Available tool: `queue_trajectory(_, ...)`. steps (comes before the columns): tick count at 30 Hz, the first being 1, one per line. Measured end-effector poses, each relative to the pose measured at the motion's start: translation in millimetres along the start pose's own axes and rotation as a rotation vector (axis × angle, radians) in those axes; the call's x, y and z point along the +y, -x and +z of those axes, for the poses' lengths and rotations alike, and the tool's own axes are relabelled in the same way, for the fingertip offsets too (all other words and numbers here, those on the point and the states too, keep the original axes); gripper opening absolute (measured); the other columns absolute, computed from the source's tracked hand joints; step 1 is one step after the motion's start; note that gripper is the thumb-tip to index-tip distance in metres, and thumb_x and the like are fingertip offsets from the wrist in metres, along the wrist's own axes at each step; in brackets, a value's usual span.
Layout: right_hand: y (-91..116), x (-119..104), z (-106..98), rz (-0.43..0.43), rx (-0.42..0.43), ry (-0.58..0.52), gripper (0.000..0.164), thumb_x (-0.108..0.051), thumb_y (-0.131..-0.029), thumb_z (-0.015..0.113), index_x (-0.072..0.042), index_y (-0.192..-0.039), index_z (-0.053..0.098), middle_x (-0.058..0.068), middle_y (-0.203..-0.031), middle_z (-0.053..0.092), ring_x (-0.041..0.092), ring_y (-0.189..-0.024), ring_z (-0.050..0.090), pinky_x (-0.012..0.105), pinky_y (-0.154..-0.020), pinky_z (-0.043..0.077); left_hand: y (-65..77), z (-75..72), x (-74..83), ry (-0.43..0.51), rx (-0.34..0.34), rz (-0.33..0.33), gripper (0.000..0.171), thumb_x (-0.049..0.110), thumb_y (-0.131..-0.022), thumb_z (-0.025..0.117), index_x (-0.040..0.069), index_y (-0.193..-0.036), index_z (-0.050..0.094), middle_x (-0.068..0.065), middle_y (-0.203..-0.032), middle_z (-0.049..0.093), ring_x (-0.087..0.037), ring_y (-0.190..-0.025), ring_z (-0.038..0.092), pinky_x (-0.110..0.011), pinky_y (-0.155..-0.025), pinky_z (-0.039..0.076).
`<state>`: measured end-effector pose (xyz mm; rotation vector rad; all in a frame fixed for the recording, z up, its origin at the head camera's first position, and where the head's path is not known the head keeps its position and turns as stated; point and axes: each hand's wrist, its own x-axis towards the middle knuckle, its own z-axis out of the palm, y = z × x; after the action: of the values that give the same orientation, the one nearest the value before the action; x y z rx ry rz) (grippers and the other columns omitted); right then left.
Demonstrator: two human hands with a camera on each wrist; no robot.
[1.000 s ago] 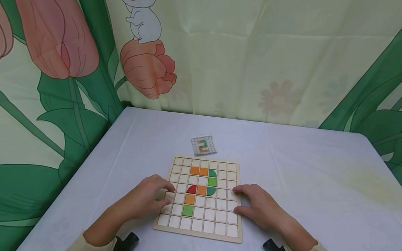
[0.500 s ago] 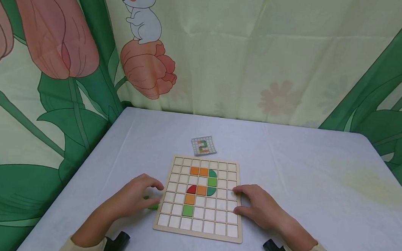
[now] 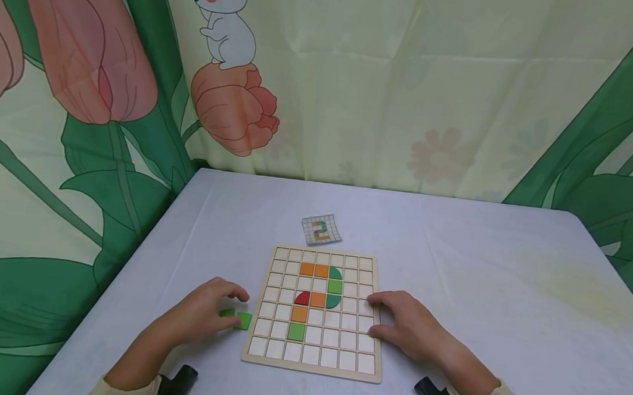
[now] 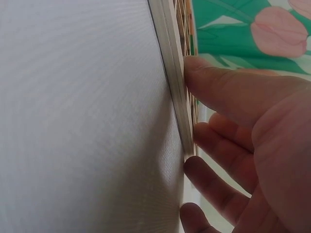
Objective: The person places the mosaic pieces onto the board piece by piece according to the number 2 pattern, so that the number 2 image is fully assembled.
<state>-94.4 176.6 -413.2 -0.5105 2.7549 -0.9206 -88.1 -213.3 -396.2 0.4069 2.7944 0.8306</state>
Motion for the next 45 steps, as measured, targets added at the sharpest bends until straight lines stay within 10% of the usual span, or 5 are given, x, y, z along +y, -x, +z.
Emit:
queue_trajectory(26, 0.7, -0.4, -0.6, -0.011, 0.006, 0.017, 0.049, -0.022, -0.083, 0.082, -0.009, -0.127, 0.064, 0.004, -0.128, 0.061, 0.031, -0.126, 0.051, 0.051, -0.105, 0.039, -0.8, 10.8, -9.7, -0.022, -0.025, 0.069, 0.028, 0.009, -0.076, 0.086, 0.019, -0.096, 0.069, 0.008, -0.097, 0.058, -0.014, -0.094, 0.052, -0.033, -0.081, 0.048)
queue_trajectory(45, 0.0, 0.2, 0.5, 0.011, -0.008, 0.022, 0.050, -0.024, -0.084, 0.082, -0.011, -0.128, 0.064, 0.003, -0.130, 0.060, 0.030, -0.127, 0.051, 0.050, -0.106, 0.039, -7.4, 6.6, 1.6, -0.020, 0.028, 0.002, 0.023, 0.008, -0.079, 0.084, 0.017, -0.094, 0.069, 0.007, -0.095, 0.060, -0.015, -0.096, 0.056, -0.038, -0.083, 0.049)
